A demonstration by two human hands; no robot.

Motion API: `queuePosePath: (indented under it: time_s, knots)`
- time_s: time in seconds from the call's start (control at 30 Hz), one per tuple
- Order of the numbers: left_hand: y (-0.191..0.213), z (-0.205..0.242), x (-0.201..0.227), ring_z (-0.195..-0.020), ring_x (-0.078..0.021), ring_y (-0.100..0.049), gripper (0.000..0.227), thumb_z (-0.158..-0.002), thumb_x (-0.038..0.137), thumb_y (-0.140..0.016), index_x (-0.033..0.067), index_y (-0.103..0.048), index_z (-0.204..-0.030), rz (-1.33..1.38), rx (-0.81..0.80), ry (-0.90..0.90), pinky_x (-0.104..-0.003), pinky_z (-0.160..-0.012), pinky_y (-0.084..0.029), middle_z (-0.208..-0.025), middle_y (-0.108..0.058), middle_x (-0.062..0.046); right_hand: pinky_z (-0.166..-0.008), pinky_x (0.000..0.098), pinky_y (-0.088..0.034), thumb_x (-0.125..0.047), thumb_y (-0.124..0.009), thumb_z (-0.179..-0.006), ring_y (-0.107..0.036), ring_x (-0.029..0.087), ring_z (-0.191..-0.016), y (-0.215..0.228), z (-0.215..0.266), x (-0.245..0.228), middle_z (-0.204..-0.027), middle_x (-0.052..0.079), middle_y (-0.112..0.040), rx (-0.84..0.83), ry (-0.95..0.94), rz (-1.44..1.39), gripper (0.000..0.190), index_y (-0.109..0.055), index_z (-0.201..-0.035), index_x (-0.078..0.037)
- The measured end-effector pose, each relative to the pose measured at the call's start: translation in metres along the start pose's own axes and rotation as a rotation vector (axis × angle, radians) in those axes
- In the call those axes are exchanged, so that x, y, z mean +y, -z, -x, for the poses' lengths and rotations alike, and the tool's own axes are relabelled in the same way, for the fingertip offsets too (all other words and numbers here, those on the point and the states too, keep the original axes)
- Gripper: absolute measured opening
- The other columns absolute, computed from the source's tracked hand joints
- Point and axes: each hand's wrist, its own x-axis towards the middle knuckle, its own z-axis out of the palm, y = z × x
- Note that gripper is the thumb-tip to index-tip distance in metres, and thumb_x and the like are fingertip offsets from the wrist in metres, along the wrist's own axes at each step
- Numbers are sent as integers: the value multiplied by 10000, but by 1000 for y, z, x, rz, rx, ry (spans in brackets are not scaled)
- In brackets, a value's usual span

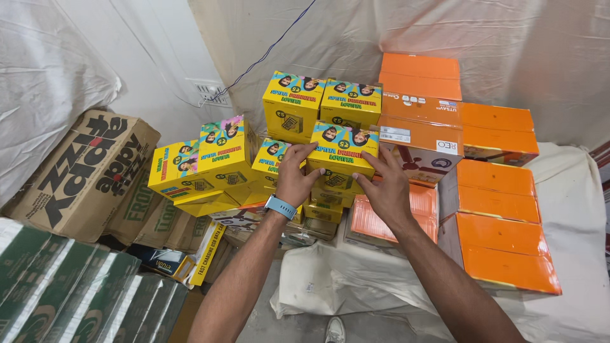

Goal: The person repeatedly picks up small yellow boxes from a pile and stacks them on top of other boxes in a storage area. The hands move between two locations, lifting boxes and placing them in a growing stack.

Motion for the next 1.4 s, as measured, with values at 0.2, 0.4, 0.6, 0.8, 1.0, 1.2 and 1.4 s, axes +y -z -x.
queuePosePath:
  time_s: [0.2, 0.4, 0.6, 0.8, 1.0, 1.2, 1.4]
  knots:
    - [-16, -22, -10, -1321, -521, -473, 561, -875, -33, -746, 56, -583, -1405, -19, 54, 30, -629, -1020, -506, -1325, -519, -204, -856, 448, -623, -12, -760, -893, -422, 583, -1361, 1, -29, 11, -1513, 344, -356, -27, -23, -46, 485, -648, -1364, -50]
    - [-20, -33, -19, -1336, -521, -459, 576, -874, -33, -747, 71, -580, -1415, -19, 71, 26, -625, -1052, -485, -1355, -516, -209, -869, 455, -611, 12, -753, -892, -547, 554, -1258, -1, -36, 15, -1508, 342, -351, -38, -18, -81, 478, -647, -1354, -52]
    - [-23, -34, -20, -1352, -503, -454, 577, -886, -29, -729, 82, -570, -1429, 0, 86, 35, -609, -1073, -476, -1397, -516, -203, -853, 459, -618, 6, -759, -889, -592, 553, -1195, 2, -40, 14, -1488, 333, -366, -27, -16, -65, 494, -625, -1361, -42]
    - [-20, -27, -10, -1409, -548, -341, 660, -891, -11, -703, 38, -447, -1497, 11, 62, 29, -685, -1119, -407, -1516, -393, -277, -1015, 681, -471, -128, -792, -866, -420, 628, -1330, 6, -37, 14, -1492, 332, -373, -26, 67, 118, 623, -556, -1437, -46]
    - [-2, -20, 5, -1436, -539, -310, 616, -931, 79, -670, 21, -438, -1499, 3, 65, 14, -682, -1139, -376, -1550, -352, -283, -1058, 800, -309, -243, -699, -929, -309, 641, -1395, 20, -37, -8, -1539, 350, -340, -66, 97, 132, 636, -473, -1480, -17]
    - [36, -5, 6, -1456, -518, -304, 526, -962, 188, -653, 55, -527, -1455, -72, 86, 17, -726, -1135, -314, -1561, -396, -249, -1095, 765, -282, -207, -741, -934, -332, 616, -1398, 13, -52, -28, -1529, 318, -394, -109, 256, 76, 601, -520, -1466, -36]
    - [90, 44, 12, -1484, -540, -202, 686, -923, 291, -687, 74, -437, -1523, -65, 138, 109, -776, -1129, -258, -1646, -228, -250, -1131, 725, -292, -155, -653, -997, -346, 542, -1420, -32, -54, -60, -1539, 243, -440, -296, 466, -49, 452, -563, -1430, -63]
